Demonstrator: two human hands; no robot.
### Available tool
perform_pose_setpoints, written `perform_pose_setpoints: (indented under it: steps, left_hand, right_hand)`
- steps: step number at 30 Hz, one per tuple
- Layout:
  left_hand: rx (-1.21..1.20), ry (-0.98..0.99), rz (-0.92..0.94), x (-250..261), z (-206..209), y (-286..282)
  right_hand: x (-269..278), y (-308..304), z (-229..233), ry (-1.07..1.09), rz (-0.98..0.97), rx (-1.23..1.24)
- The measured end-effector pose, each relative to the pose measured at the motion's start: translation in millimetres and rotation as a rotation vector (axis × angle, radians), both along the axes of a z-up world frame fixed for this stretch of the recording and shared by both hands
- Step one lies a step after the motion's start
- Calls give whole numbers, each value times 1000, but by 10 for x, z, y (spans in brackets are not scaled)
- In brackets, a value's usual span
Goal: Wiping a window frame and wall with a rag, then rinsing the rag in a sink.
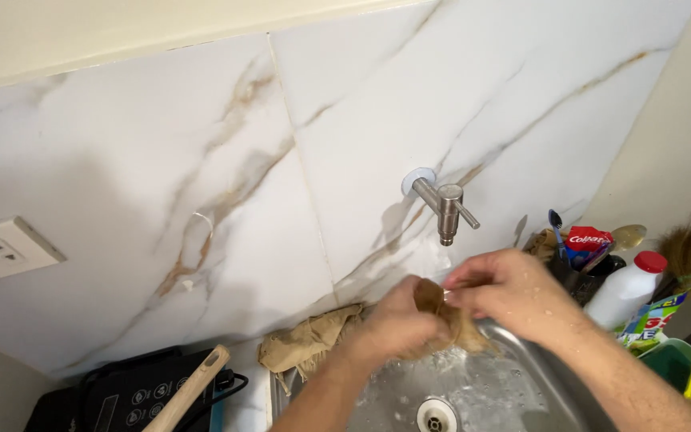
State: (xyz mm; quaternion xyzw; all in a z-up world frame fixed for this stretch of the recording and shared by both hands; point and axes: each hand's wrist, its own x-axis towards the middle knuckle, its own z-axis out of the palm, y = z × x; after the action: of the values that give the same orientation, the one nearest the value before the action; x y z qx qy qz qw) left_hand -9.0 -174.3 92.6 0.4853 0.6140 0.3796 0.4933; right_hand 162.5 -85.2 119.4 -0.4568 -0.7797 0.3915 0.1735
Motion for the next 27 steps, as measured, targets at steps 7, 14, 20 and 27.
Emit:
perform_pose_setpoints:
  steps: [7, 14, 20, 27]
  left_hand:
    - [42, 211, 330, 134, -386, 259]
    - [-219, -591, 461, 232, -85, 145]
    - [-388, -592, 526, 265, -466, 194]
    - [47, -639, 657, 189, -584, 261]
  right_hand:
    - [97, 148, -455, 107, 21, -31]
    - [179, 82, -1025, 31, -19, -397]
    - [66, -33, -960, 587, -91, -548]
    - [81, -265, -518, 521, -56, -873]
